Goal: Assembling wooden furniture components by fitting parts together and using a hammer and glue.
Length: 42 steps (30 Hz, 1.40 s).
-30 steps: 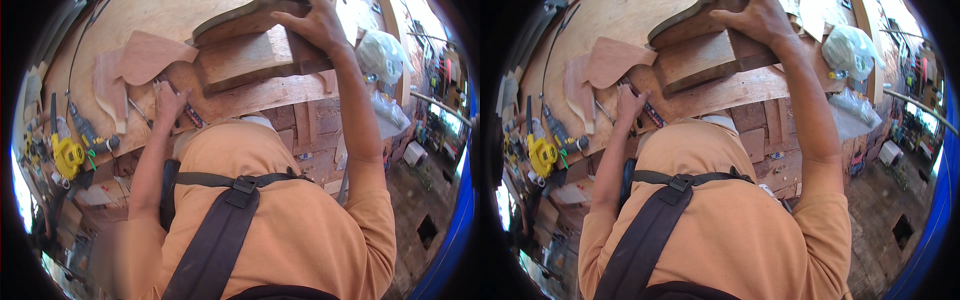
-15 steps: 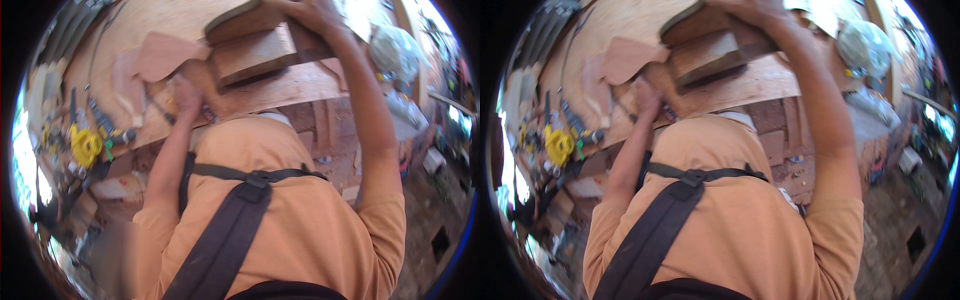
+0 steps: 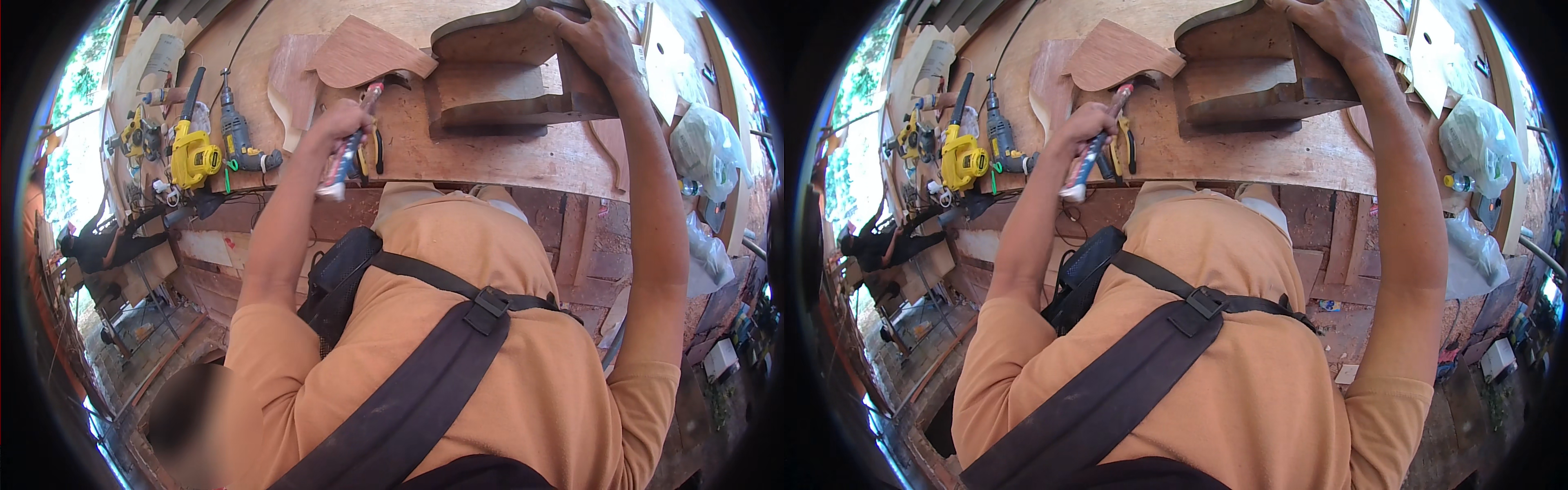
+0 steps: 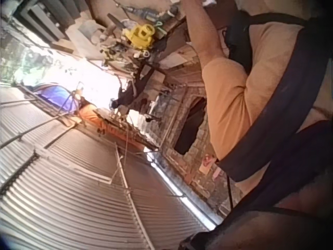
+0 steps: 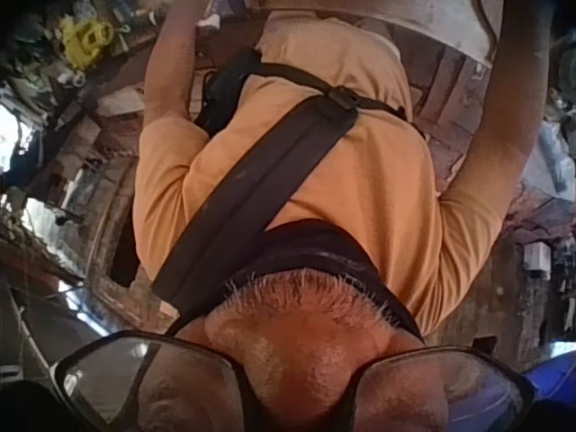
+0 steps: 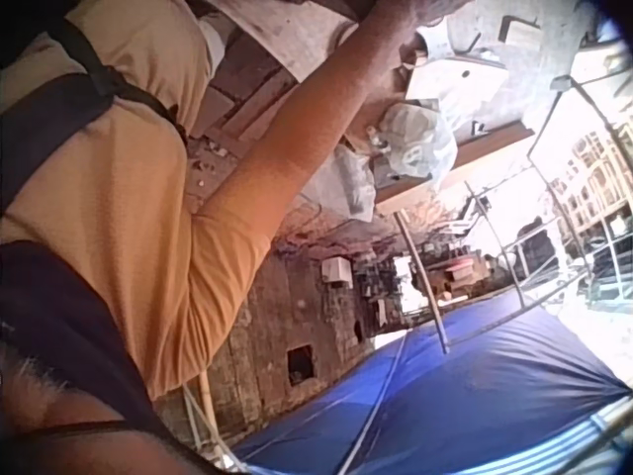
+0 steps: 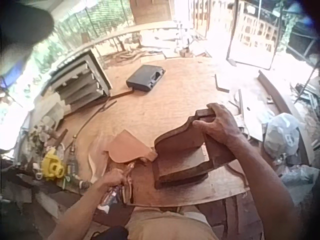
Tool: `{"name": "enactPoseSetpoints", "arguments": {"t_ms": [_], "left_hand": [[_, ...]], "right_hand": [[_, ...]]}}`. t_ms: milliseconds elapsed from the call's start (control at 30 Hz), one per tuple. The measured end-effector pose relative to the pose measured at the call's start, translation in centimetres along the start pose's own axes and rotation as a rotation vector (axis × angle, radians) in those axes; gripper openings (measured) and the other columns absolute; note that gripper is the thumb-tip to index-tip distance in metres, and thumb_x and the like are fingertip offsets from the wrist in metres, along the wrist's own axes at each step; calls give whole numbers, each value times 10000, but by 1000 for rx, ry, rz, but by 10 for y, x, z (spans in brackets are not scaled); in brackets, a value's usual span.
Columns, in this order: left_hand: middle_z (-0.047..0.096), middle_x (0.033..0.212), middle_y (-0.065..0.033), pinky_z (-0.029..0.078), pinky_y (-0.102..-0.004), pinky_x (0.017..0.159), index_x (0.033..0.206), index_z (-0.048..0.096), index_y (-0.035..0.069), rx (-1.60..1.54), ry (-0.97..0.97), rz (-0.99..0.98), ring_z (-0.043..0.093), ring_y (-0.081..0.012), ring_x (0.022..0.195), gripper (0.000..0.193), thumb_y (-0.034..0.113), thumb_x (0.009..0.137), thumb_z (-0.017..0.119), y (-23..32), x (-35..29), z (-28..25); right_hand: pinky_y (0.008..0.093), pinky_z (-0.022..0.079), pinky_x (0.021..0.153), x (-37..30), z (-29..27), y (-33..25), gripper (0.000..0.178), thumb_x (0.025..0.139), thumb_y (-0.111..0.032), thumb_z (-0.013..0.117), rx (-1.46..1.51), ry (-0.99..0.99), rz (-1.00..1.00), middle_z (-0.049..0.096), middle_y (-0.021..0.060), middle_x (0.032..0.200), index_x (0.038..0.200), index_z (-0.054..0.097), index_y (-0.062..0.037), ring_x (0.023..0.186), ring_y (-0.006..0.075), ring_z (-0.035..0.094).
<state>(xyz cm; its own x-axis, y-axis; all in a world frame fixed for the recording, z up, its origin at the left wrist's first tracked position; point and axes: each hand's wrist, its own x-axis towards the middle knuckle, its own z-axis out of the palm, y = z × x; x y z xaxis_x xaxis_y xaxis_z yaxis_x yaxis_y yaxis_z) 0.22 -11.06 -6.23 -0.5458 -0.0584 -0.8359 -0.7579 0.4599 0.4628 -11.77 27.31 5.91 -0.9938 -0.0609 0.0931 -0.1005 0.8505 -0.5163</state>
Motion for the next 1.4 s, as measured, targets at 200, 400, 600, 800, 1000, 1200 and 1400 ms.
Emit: {"name": "enactPoseSetpoints", "arguments": {"t_ms": [200,400,600,800,1000,1200,1400], "left_hand": [[509,752,-29,449,-237,421,1040,505,-14,-589,-367,8,509,-88,526,289,-7,774,616,-10,-58,7],[561,883,-73,475,-253,448,1175,529,-16,-939,-522,268,544,-95,577,386,-16,799,610,-10,-102,41],[477,596,54,371,-215,428,857,547,81,-156,-183,342,453,-42,469,332,380,942,662,20,-66,38],[480,600,47,351,-205,415,882,545,75,89,-501,411,457,-40,455,266,305,945,661,80,-32,34],[520,597,20,372,-225,426,861,566,47,85,-684,383,478,-68,442,294,301,897,708,128,-7,66],[533,617,13,371,-212,407,911,577,28,49,-769,340,488,-59,441,284,274,888,717,132,-1,67],[551,673,-13,379,-209,413,1065,547,-27,-138,-809,223,487,-75,429,336,111,797,695,116,-15,44]], "right_hand": [[419,469,982,-4,-4,-7,822,716,-490,786,58,-42,62,616,269,1191,1294,533,37,1139,380,591],[418,481,967,-6,-9,-9,837,731,-496,778,102,-125,119,616,279,1188,1315,509,40,1132,379,602],[423,485,932,3,-1,2,787,741,-482,759,28,-112,56,628,267,1137,1284,521,35,1091,386,608],[425,484,921,3,-6,-7,746,739,-470,752,24,-106,57,628,258,1127,1239,539,41,1081,379,606],[443,485,915,4,0,-3,719,745,-472,746,28,-105,60,622,265,1105,1214,546,35,1064,395,600],[452,464,944,3,9,8,696,745,-487,737,-9,-68,90,600,252,1133,1225,546,-20,1104,401,568],[448,444,981,5,-5,-4,748,744,-489,731,38,-139,137,573,263,1185,1272,517,-5,1140,403,546]]}}
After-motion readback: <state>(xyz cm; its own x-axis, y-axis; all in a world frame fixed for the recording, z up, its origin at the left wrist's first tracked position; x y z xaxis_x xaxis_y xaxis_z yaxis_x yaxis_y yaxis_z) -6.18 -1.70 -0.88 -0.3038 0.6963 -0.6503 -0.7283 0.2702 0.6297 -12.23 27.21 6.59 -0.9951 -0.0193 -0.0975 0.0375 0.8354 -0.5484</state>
